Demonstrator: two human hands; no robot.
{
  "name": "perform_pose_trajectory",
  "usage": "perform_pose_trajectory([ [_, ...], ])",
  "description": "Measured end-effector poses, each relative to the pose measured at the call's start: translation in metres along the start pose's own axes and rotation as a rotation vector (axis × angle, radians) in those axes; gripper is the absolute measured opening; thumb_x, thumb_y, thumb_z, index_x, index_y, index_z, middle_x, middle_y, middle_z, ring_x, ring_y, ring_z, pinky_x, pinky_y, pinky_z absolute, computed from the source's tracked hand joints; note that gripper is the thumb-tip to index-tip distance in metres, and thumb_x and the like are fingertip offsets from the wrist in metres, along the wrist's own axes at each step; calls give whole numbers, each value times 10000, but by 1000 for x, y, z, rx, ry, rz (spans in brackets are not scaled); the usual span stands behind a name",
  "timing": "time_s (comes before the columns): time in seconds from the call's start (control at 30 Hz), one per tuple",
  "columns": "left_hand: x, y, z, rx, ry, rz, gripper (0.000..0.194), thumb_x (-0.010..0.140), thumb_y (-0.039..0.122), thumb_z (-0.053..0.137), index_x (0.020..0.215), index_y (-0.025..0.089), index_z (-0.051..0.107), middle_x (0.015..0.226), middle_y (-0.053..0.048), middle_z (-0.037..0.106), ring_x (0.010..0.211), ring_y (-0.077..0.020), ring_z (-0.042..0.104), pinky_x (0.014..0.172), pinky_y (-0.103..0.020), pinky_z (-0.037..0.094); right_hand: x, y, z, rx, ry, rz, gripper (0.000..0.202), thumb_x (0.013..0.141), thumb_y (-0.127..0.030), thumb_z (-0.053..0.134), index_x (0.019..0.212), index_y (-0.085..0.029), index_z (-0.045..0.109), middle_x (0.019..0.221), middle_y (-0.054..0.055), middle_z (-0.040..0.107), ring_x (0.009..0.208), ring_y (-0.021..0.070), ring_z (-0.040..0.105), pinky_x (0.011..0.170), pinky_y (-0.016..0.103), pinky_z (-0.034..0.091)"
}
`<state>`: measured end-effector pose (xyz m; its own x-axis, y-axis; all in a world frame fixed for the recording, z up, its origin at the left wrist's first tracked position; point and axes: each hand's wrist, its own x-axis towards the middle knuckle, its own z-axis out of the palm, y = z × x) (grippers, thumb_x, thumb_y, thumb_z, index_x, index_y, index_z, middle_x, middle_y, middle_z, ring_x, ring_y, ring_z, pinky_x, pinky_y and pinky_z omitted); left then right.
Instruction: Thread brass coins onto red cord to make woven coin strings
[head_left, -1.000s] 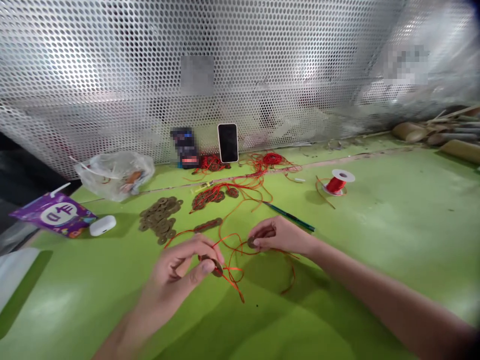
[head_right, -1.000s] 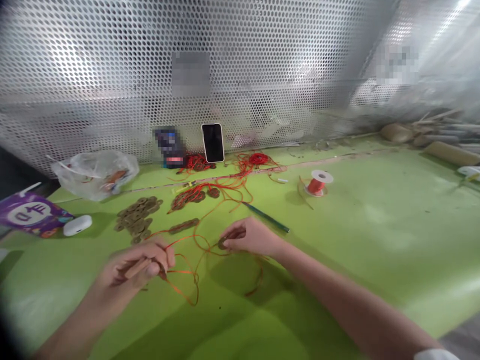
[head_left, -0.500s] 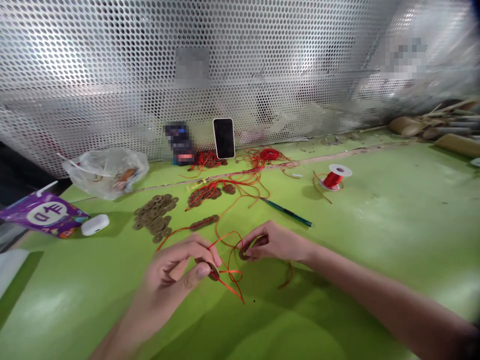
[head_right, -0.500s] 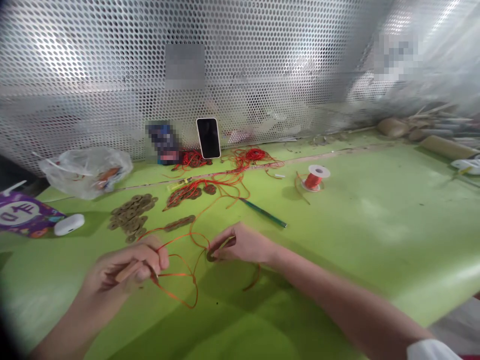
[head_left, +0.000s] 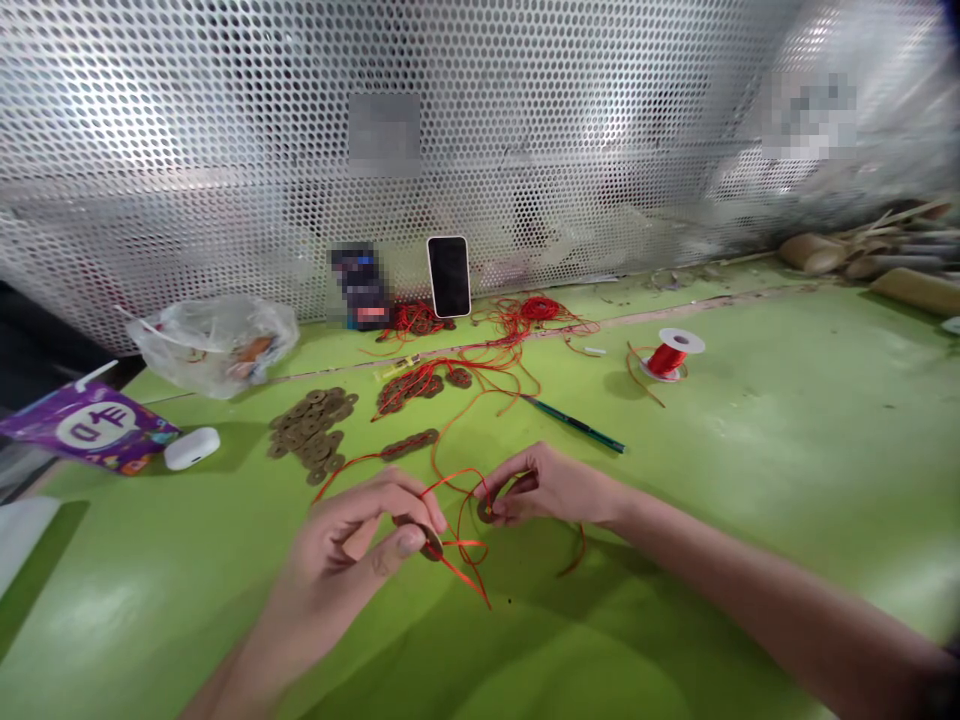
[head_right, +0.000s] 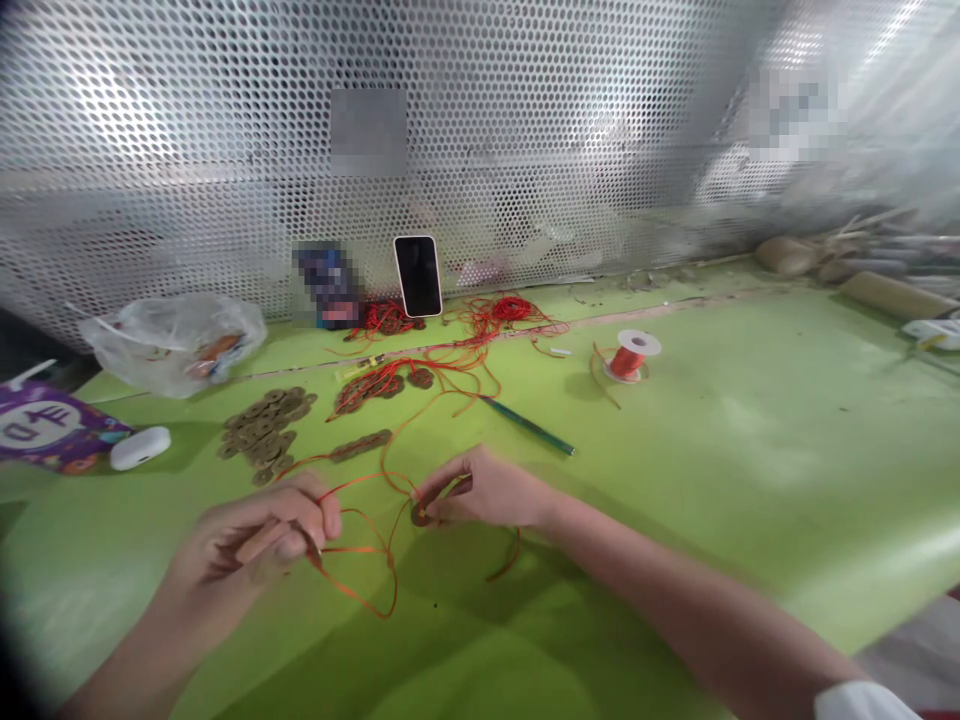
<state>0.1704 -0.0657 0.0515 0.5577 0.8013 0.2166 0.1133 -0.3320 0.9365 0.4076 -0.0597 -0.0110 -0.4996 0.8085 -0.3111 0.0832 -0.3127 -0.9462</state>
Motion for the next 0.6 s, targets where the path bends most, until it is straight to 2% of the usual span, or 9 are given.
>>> perform_pose_trajectory([
  [0.23, 0, 3, 1, -6, -2, -10, 248, 865, 450, 606, 740, 244, 663, 755, 7, 605, 623, -116, 491, 582, -197, 433, -2, -2, 3, 70, -25, 9, 320, 707, -353, 752, 938, -133, 732, 859, 60, 717, 755, 141, 677, 764, 247, 538],
  [0.6, 1, 3, 3, -11, 14, -14, 256, 849, 465, 621, 722, 248, 667, 723, 12, 607, 611, -118, 486, 600, -204, 441, -1, 1, 3, 68, -31, 29, 434, 664, -417, 784, 980, -126, 719, 881, 82, 724, 767, 155, 677, 787, 276, 534],
])
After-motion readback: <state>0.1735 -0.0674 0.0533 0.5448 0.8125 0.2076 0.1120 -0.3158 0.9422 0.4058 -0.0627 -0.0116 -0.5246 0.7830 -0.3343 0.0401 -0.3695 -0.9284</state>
